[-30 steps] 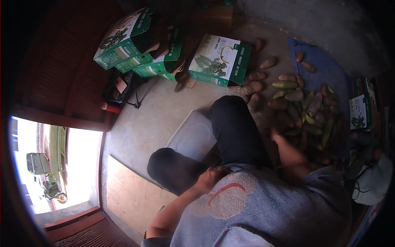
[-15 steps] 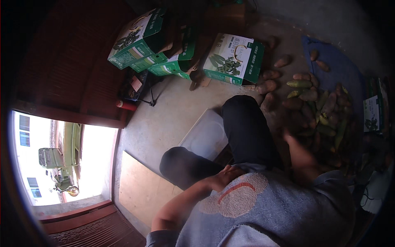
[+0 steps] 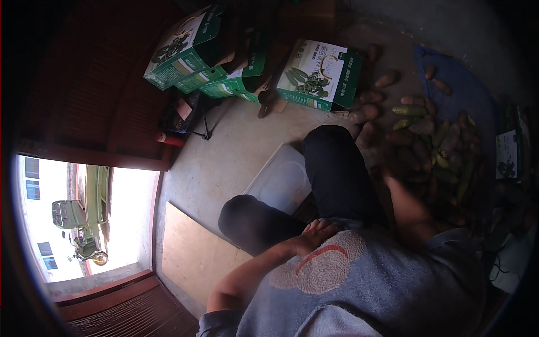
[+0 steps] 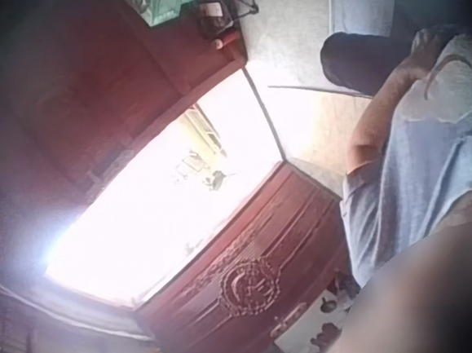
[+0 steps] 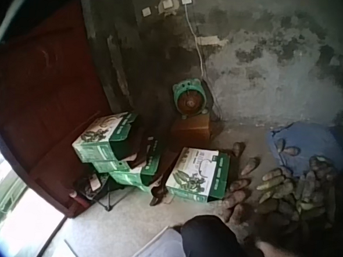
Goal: Sort yams from a pile on the floor into cardboard boxes for packaging.
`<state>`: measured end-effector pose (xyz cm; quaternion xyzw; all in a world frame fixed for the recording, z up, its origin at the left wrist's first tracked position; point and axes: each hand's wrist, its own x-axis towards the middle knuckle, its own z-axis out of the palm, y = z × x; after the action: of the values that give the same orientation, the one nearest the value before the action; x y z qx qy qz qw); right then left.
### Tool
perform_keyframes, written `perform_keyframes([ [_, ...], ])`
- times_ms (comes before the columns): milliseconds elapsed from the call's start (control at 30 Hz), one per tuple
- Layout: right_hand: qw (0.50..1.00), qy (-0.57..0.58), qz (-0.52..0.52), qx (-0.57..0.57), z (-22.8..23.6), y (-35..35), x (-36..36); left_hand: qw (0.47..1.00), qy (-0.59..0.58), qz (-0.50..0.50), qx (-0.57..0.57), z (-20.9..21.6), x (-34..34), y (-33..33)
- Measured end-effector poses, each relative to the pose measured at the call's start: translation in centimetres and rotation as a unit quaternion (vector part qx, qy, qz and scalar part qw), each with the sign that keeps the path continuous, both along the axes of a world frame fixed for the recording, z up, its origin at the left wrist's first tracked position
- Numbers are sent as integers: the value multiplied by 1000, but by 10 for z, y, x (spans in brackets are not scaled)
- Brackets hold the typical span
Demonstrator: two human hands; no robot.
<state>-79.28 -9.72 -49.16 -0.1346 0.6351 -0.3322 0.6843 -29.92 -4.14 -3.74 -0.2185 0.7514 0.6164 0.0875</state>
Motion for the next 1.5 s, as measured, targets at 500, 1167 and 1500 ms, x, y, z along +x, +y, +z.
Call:
perform_keyframes([
  [500,955,246,156,-57,66,9,41,977,-137,86,-136,12,-5,30],
  [1167,832,466,300,-23,166,12,59,946,-270,77,-163,22,-22,52],
  [1500,805,498,323,-5,136,29,45,947,-248,139,-149,15,-16,57],
])
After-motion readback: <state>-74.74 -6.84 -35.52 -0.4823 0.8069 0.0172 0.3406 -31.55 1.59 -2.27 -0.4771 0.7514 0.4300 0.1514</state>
